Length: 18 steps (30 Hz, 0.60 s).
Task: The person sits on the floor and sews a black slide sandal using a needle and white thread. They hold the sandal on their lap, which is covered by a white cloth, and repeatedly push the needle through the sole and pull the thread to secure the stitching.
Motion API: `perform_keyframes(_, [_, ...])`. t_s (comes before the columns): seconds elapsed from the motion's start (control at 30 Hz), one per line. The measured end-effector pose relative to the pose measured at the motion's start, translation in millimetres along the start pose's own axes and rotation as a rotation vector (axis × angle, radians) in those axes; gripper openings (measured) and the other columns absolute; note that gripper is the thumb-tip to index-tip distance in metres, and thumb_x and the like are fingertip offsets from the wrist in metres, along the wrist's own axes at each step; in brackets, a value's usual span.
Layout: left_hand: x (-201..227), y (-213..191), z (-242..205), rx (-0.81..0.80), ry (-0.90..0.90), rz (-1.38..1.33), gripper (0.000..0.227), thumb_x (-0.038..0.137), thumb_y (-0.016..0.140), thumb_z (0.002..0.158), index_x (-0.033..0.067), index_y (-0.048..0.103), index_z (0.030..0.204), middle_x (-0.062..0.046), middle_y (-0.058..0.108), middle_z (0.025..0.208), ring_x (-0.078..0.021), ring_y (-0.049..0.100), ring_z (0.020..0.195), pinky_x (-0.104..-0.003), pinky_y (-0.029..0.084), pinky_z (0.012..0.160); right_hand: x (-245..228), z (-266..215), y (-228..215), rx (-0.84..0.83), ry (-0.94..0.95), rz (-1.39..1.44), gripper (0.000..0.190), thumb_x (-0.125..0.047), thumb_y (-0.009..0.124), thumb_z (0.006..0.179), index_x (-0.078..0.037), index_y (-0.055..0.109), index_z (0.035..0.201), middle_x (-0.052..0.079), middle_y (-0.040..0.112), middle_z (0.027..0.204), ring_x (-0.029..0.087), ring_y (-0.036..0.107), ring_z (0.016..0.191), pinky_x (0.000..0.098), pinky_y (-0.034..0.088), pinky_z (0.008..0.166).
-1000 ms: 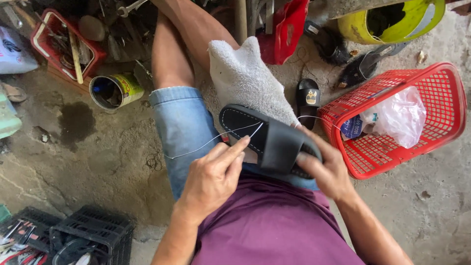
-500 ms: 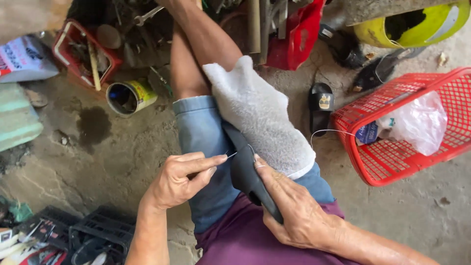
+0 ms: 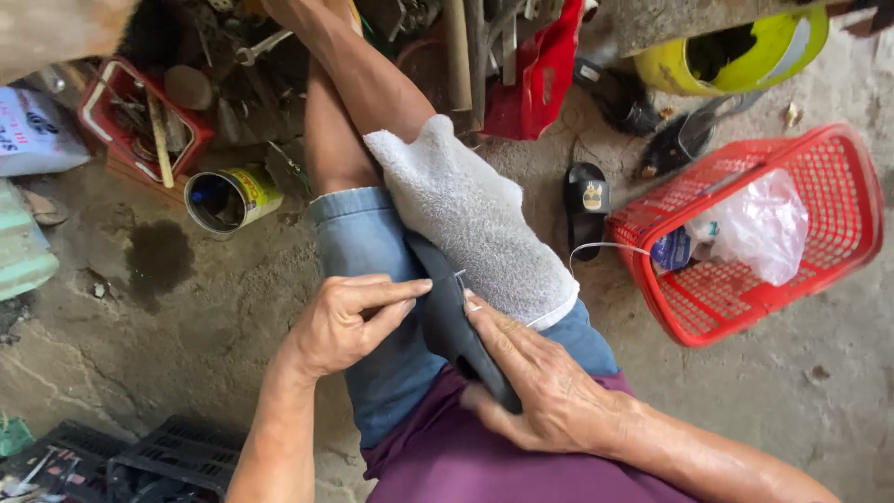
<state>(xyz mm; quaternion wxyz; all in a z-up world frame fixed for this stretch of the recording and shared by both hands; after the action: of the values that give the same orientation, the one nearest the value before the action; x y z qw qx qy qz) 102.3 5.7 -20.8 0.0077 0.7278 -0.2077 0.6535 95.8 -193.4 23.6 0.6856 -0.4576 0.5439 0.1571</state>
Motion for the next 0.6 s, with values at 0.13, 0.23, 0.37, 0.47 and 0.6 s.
perform_keyframes(0.13, [12, 6, -24, 0.007, -0.115, 0.154, 0.027, 0.016, 0.066, 0.096, 0.01, 0.076, 0.121, -0.007, 0.081, 0.109, -0.0171, 0.079, 0.097, -0.028, 0.059, 0.089, 18, -13, -7, -0.147, 0.022, 0.145, 0.096, -0.059, 0.071, 0.086, 0.005, 0.038, 0.149, 0.031, 0.047, 0.153, 0.044, 0.051, 0.142, 0.0504, 0.043, 0.115])
perform_keyframes(0.23, [18, 18, -37, 0.098, -0.073, 0.392, 0.022, 0.01, 0.062, 0.096, 0.0045, 0.072, 0.115, -0.008, 0.079, 0.109, -0.0248, 0.077, 0.091, -0.038, 0.062, 0.087, 58, -18, -46, 0.234, 0.184, -0.169, 0.019, -0.02, 0.077, 0.089, -0.009, 0.069, 0.103, 0.011, 0.07, 0.102, 0.027, 0.07, 0.085, 0.0378, 0.054, 0.073])
perform_keyframes(0.37, [15, 37, -40, 0.148, -0.078, 0.475, 0.029, -0.002, 0.052, 0.092, -0.0004, 0.067, 0.117, -0.012, 0.074, 0.105, -0.0284, 0.07, 0.094, -0.044, 0.055, 0.083, 72, -6, -58, 0.309, 0.197, -0.525, 0.018, -0.021, 0.072, 0.096, -0.01, 0.067, 0.11, 0.017, 0.062, 0.135, 0.04, 0.058, 0.123, 0.0493, 0.044, 0.103])
perform_keyframes(0.47, [17, 40, -38, 0.182, -0.076, 0.434, 0.027, 0.005, 0.051, 0.094, 0.0016, 0.068, 0.115, -0.011, 0.074, 0.103, -0.0284, 0.069, 0.095, -0.043, 0.052, 0.082, 50, 9, -27, 0.288, 0.0, -0.456, 0.026, -0.016, 0.072, 0.094, -0.013, 0.068, 0.119, 0.013, 0.064, 0.135, 0.033, 0.061, 0.126, 0.0472, 0.043, 0.105])
perform_keyframes(0.6, [12, 37, -42, 0.169, -0.127, 0.367, 0.031, 0.028, 0.057, 0.1, 0.0052, 0.07, 0.116, -0.009, 0.077, 0.112, -0.0286, 0.071, 0.105, -0.042, 0.052, 0.092, 30, 17, 1, 0.215, -0.16, -0.3, 0.016, -0.016, 0.063, 0.102, 0.0, 0.066, 0.097, 0.023, 0.059, 0.134, 0.045, 0.054, 0.127, 0.0561, 0.046, 0.106])
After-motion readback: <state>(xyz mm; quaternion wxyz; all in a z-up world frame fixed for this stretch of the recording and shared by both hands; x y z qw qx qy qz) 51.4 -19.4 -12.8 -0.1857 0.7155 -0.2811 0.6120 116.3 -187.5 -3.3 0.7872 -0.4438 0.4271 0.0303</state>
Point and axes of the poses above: each hand's wrist, its own z-axis towards the middle knuckle, its own y-axis out of the palm, x = y × z, the point moved 7 cm from there along z, towards the middle knuckle
